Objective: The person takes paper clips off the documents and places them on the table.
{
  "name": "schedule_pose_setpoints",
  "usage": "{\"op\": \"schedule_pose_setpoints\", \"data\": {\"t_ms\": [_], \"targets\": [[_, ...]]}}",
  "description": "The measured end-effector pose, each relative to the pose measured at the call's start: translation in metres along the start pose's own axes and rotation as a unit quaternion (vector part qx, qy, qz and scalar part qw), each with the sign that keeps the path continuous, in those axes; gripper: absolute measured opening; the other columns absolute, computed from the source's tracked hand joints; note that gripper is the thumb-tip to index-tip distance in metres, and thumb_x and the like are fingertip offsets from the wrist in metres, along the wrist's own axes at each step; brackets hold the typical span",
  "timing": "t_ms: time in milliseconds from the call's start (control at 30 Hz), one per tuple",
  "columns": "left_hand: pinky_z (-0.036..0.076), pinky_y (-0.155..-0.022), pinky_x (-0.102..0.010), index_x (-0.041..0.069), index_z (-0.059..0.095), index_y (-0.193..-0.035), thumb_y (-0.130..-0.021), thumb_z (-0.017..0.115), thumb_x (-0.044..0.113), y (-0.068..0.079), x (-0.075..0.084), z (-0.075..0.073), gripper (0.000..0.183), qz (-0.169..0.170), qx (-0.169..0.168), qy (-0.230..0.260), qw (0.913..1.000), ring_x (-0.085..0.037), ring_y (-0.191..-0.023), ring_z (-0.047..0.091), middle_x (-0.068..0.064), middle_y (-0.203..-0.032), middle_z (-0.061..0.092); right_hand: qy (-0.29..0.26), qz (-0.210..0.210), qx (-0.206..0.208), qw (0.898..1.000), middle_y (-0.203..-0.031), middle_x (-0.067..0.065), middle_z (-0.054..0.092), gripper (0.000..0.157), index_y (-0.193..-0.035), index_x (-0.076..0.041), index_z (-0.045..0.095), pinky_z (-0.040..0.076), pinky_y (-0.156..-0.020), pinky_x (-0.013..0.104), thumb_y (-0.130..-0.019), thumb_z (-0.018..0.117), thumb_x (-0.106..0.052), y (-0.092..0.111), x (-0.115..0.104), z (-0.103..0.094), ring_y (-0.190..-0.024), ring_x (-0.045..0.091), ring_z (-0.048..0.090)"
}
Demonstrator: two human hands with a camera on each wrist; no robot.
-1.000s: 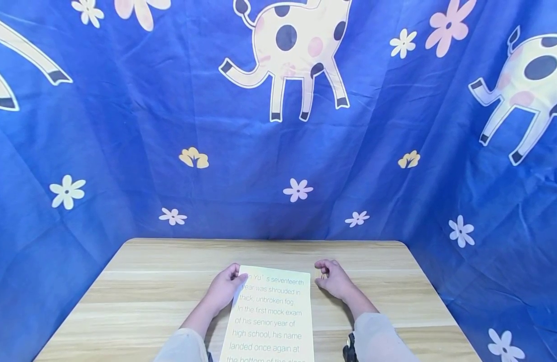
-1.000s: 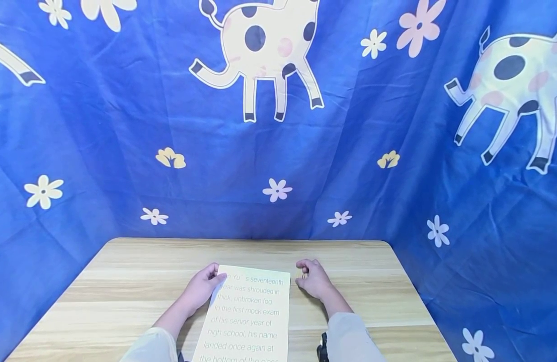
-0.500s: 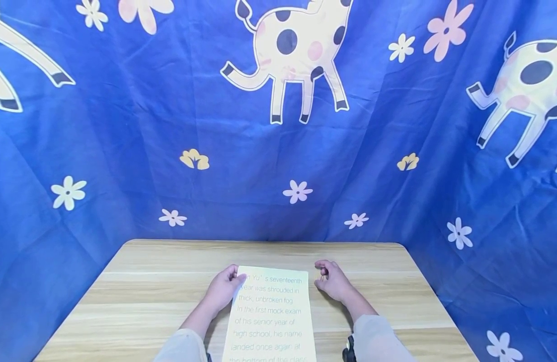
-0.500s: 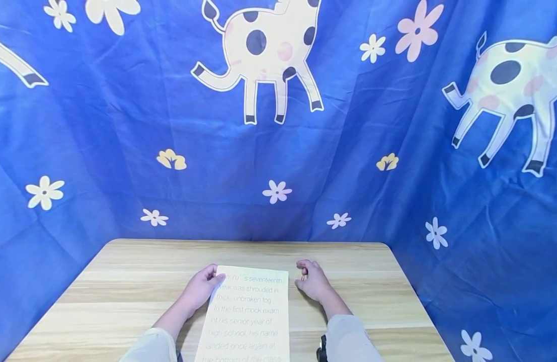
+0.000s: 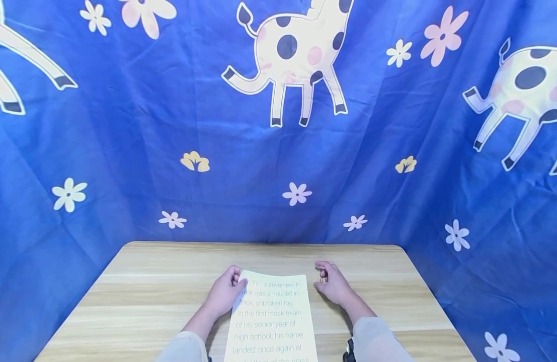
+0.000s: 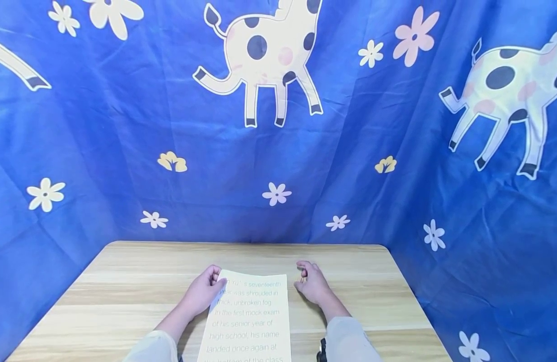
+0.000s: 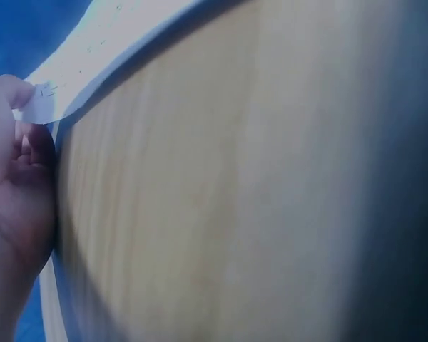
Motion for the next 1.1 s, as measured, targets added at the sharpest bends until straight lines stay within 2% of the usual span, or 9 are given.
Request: {"op": "schedule_pose_setpoints", "data": {"t_ms": [233, 300, 400, 467, 533, 733, 900, 967, 1100], "targets": [[0.048, -0.076, -0.02, 0.01, 0.059, -0.109, -0.097, 0.071, 0.001, -0.003, 0.006, 0.005, 0.02, 0.031, 0.01, -0.042, 0.9986, -0.011, -0.085, 0.052, -0.001, -0.099, 0.057, 0.007, 0.0, 0.016, 1.0, -0.106, 0.004, 0.057, 0.06, -0.142, -0.005, 0.063, 0.048, -0.084, 0.027, -0.086, 0.084, -0.005, -0.002, 0.002, 0.0, -0.094, 0.017, 0.052], [0.051, -0.08, -0.024, 0.01, 0.058, -0.11, -0.094, 0.072, -0.002, -0.003, 0.008, 0.005, 0.024, 0.043, 0.017, -0.062, 0.997, -0.012, -0.088, 0.054, -0.003, -0.103, 0.056, 0.009, -0.002, 0.02, 1.0, -0.106, 0.005, 0.057, 0.059, -0.141, -0.005, 0.063, 0.049, -0.084, 0.028, -0.085, 0.084, -0.004, -0.003, 0.002, -0.001, -0.094, 0.017, 0.053], [0.059, -0.095, -0.036, 0.01, 0.058, -0.113, -0.091, 0.076, -0.001, -0.004, 0.011, 0.004, 0.03, 0.059, 0.031, -0.088, 0.9939, -0.018, -0.098, 0.061, -0.008, -0.111, 0.056, 0.015, -0.004, 0.024, 1.0, -0.106, 0.005, 0.057, 0.059, -0.14, -0.005, 0.063, 0.05, -0.086, 0.03, -0.086, 0.084, -0.005, -0.006, 0.002, -0.001, -0.095, 0.017, 0.053], [0.059, -0.104, -0.047, 0.009, 0.058, -0.114, -0.091, 0.078, -0.001, -0.004, 0.012, 0.004, 0.032, 0.066, 0.036, -0.096, 0.9925, -0.025, -0.106, 0.065, -0.011, -0.117, 0.056, 0.018, -0.007, 0.025, 1.0, -0.106, 0.005, 0.057, 0.059, -0.141, -0.005, 0.063, 0.051, -0.087, 0.031, -0.086, 0.084, -0.005, -0.007, 0.001, -0.002, -0.095, 0.018, 0.054], [0.057, -0.109, -0.052, 0.01, 0.058, -0.114, -0.09, 0.078, -0.001, -0.003, 0.012, 0.004, 0.033, 0.069, 0.037, -0.098, 0.9921, -0.029, -0.111, 0.066, -0.014, -0.121, 0.055, 0.018, -0.002, 0.022, 1.0, -0.107, 0.005, 0.057, 0.059, -0.142, -0.006, 0.063, 0.052, -0.089, 0.031, -0.087, 0.083, -0.005, -0.007, 0.002, -0.001, -0.096, 0.017, 0.054], [0.06, -0.098, -0.044, 0.01, 0.055, -0.11, -0.09, 0.08, 0.001, -0.003, 0.012, 0.007, 0.034, 0.068, 0.039, -0.1, 0.9919, -0.021, -0.098, 0.063, -0.012, -0.117, 0.052, 0.006, 0.007, 0.019, 1.0, -0.105, 0.004, 0.057, 0.06, -0.143, -0.005, 0.061, 0.05, -0.083, 0.026, -0.088, 0.083, -0.004, -0.007, 0.006, -0.002, -0.093, 0.016, 0.053], [0.058, -0.088, -0.036, 0.01, 0.053, -0.106, -0.09, 0.078, 0.0, -0.003, 0.014, 0.01, 0.031, 0.073, 0.035, -0.112, 0.9903, -0.016, -0.089, 0.058, -0.007, -0.109, 0.053, -0.058, 0.009, 0.021, 0.998, -0.098, 0.003, 0.055, 0.053, -0.144, 0.003, 0.059, 0.049, -0.077, 0.021, -0.093, 0.075, 0.0, -0.01, 0.009, -0.006, -0.087, 0.014, 0.052], [0.057, -0.084, -0.033, 0.01, 0.052, -0.105, -0.092, 0.076, 0.0, -0.004, 0.014, 0.011, 0.029, 0.071, 0.03, -0.115, 0.9904, -0.016, -0.087, 0.056, -0.006, -0.107, 0.052, -0.082, 0.012, 0.022, 0.996, -0.097, 0.003, 0.056, 0.051, -0.144, 0.004, 0.058, 0.05, -0.076, 0.02, -0.096, 0.073, 0.0, -0.011, 0.009, -0.01, -0.087, 0.013, 0.054], [0.052, -0.075, -0.027, 0.01, 0.05, -0.103, -0.095, 0.072, -0.001, -0.004, 0.015, 0.01, 0.025, 0.064, 0.023, -0.109, 0.9917, -0.015, -0.082, 0.052, -0.006, -0.105, 0.05, -0.088, 0.023, 0.018, 0.996, -0.098, 0.003, 0.059, 0.045, -0.143, 0.003, 0.059, 0.053, -0.076, 0.023, -0.1, 0.07, -0.003, -0.01, 0.001, -0.019, -0.09, 0.016, 0.058]]}}
Point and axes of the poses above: each hand's wrist, its own y-axis away from the middle knuckle, its own z-axis out of the palm, x = y × z, the point moved 10 cm from there along -y, towards the middle knuckle
